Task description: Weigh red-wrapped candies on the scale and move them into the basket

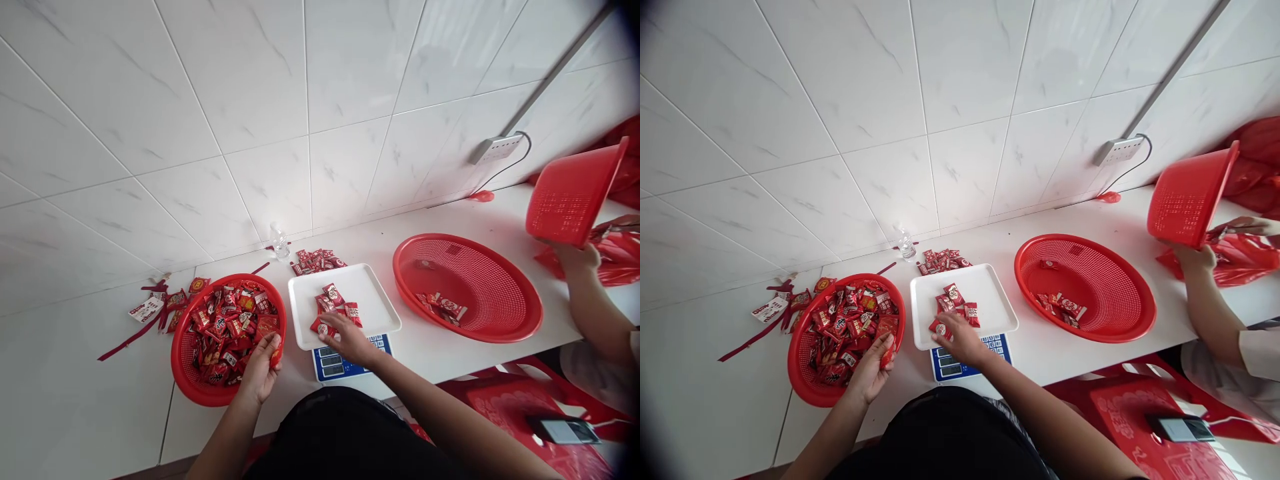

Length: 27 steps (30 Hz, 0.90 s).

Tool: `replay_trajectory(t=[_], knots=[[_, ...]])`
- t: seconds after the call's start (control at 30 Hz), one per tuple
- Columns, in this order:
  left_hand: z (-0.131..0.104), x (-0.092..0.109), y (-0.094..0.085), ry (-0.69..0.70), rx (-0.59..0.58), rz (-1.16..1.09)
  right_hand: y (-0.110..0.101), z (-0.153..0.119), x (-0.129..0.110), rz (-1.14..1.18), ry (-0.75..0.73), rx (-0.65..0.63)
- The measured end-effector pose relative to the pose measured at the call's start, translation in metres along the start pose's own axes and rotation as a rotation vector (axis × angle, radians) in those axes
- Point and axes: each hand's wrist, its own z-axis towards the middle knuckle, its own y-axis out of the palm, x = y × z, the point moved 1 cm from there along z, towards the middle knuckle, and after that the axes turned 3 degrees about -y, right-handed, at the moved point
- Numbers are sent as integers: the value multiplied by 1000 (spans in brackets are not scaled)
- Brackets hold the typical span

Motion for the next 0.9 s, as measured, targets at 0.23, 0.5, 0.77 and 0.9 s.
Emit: replay_trajectory(t=[0.23,0.5,0.77,0.9], knots=[[-3,-23,33,189,-108,327,40,-25,-33,1129,412,-334],[-9,-31,21,-114,-266,350,42,-24,-20,659,375,-269],[2,2,-8,44,-120,76,43,-22,-27,593,282,-280],[26,32,-46,217,-8,93,40,-24,-22,591,294,-290]])
